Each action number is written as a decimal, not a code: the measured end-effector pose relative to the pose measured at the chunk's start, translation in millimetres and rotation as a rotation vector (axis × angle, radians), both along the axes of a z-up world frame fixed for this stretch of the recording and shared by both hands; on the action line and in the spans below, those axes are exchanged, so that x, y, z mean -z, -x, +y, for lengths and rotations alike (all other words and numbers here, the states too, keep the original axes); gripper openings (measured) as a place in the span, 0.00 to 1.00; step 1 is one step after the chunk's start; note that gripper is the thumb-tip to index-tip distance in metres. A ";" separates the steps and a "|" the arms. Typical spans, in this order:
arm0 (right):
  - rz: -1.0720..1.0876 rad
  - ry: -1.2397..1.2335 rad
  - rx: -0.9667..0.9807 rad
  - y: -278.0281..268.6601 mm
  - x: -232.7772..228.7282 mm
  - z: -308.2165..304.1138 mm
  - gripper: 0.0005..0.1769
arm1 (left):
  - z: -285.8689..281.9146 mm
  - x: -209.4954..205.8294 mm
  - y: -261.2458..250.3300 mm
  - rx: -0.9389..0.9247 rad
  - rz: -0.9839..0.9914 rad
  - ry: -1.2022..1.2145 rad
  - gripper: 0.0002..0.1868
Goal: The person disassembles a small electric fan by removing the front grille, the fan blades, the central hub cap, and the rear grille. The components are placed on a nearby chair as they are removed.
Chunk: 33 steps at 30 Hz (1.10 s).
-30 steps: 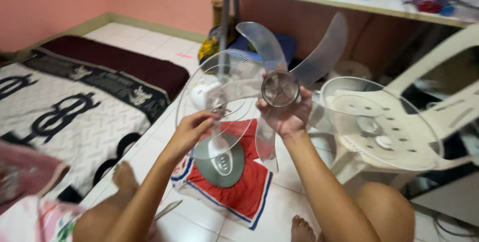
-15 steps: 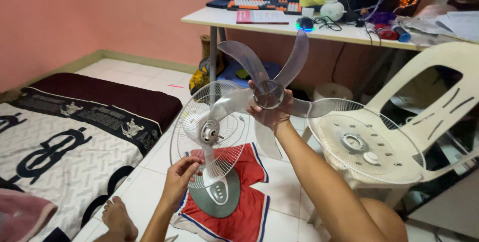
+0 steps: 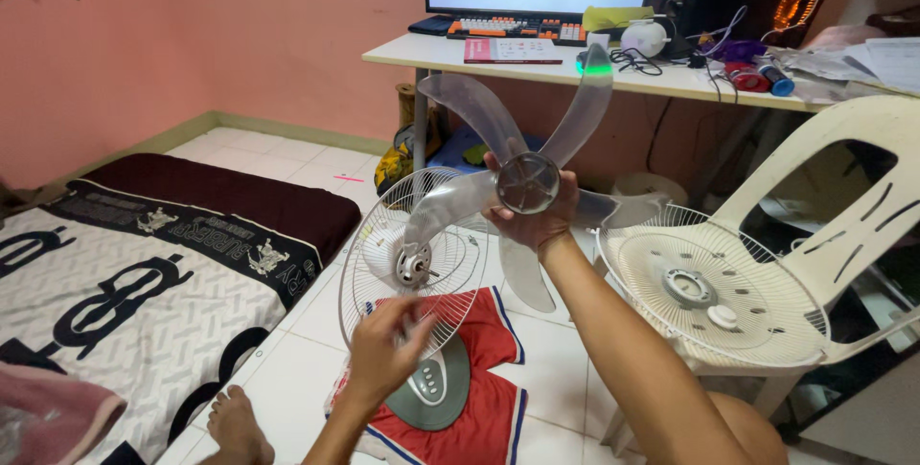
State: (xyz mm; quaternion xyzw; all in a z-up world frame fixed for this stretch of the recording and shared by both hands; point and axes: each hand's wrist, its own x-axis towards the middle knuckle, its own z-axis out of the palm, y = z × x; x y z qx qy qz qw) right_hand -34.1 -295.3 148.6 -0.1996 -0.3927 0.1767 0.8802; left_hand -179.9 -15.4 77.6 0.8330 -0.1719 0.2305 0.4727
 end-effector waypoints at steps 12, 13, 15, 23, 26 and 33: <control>0.068 0.006 -0.053 14.6 -22.3 2.7 0.52 | -85.3 -161.1 -40.1 -0.030 -0.540 -0.184 0.09; 0.096 0.010 -0.056 15.3 -22.8 1.5 0.52 | -83.3 -157.8 -41.3 -0.016 -0.538 -0.164 0.08; 0.011 0.028 -0.056 15.6 -25.6 -2.8 0.51 | -76.9 -142.6 -42.0 0.101 -0.602 -0.098 0.05; -0.049 0.374 0.248 6.1 -74.0 -41.2 0.45 | -32.0 45.0 0.8 0.680 0.010 -0.656 0.09; -0.142 0.639 0.487 9.9 -97.3 -44.1 0.41 | 2.4 119.6 21.9 0.647 0.318 -0.786 0.08; -0.805 0.934 1.846 51.4 -136.5 2.1 0.41 | 19.1 184.6 10.3 0.638 0.285 -0.741 0.08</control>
